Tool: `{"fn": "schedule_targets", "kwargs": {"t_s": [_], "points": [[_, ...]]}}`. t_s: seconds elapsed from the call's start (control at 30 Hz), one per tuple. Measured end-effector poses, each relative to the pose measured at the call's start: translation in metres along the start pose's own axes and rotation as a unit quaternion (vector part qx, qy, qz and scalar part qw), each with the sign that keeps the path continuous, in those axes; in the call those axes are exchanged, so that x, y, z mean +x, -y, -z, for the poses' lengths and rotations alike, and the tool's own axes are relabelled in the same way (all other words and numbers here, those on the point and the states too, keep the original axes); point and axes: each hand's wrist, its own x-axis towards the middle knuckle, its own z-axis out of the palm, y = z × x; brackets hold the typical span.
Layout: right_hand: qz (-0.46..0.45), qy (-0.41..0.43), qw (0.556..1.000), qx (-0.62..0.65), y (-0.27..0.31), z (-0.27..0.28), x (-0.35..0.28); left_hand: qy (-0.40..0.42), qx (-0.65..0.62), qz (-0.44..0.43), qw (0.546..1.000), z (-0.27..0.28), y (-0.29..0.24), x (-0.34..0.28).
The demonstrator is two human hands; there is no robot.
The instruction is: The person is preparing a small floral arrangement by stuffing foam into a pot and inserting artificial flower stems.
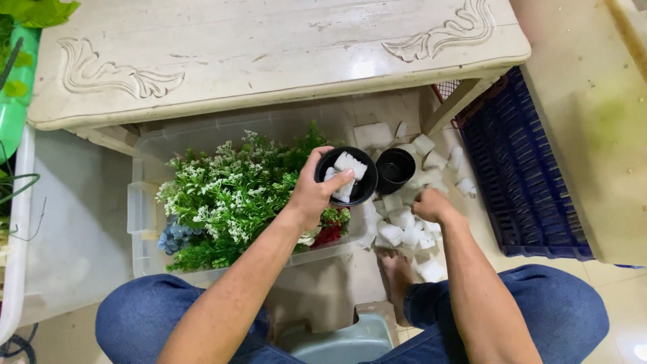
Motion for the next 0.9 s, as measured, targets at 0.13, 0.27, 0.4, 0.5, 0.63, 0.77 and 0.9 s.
{"fn": "schedule_targets", "kwargs": {"t_s": [0.13,0.27,0.4,0.5,0.63,0.77,0.9], "points": [[-0.006,-0.019,0.999,0.038,-0.003,-0.032,0.0,0.004,0.021,-0.007,1.0,0.003,0.006,0.002],[0.009,-0.03,0.999,0.017,-0.001,-0.064,0.009,-0.023,0.032,0.004,0.999,0.002,0.011,0.003],[-0.02,-0.027,0.993,-0.114,0.026,-0.073,-0.007,-0.016,0.016,0.008,1.0,0.004,0.018,0.005],[-0.049,-0.01,0.983,-0.177,0.051,-0.06,-0.028,-0.001,0.009,-0.007,1.0,0.009,0.03,0.013],[-0.041,0.012,0.978,-0.206,0.054,-0.07,-0.017,0.01,0.016,-0.03,0.999,0.009,0.033,0.014],[-0.047,-0.01,0.982,-0.182,0.061,-0.072,-0.027,0.012,0.002,-0.034,0.999,0.008,0.03,0.012],[-0.023,-0.116,0.991,-0.069,0.043,-0.077,-0.012,-0.004,-0.011,0.015,1.0,0.001,0.015,0.004]]}}
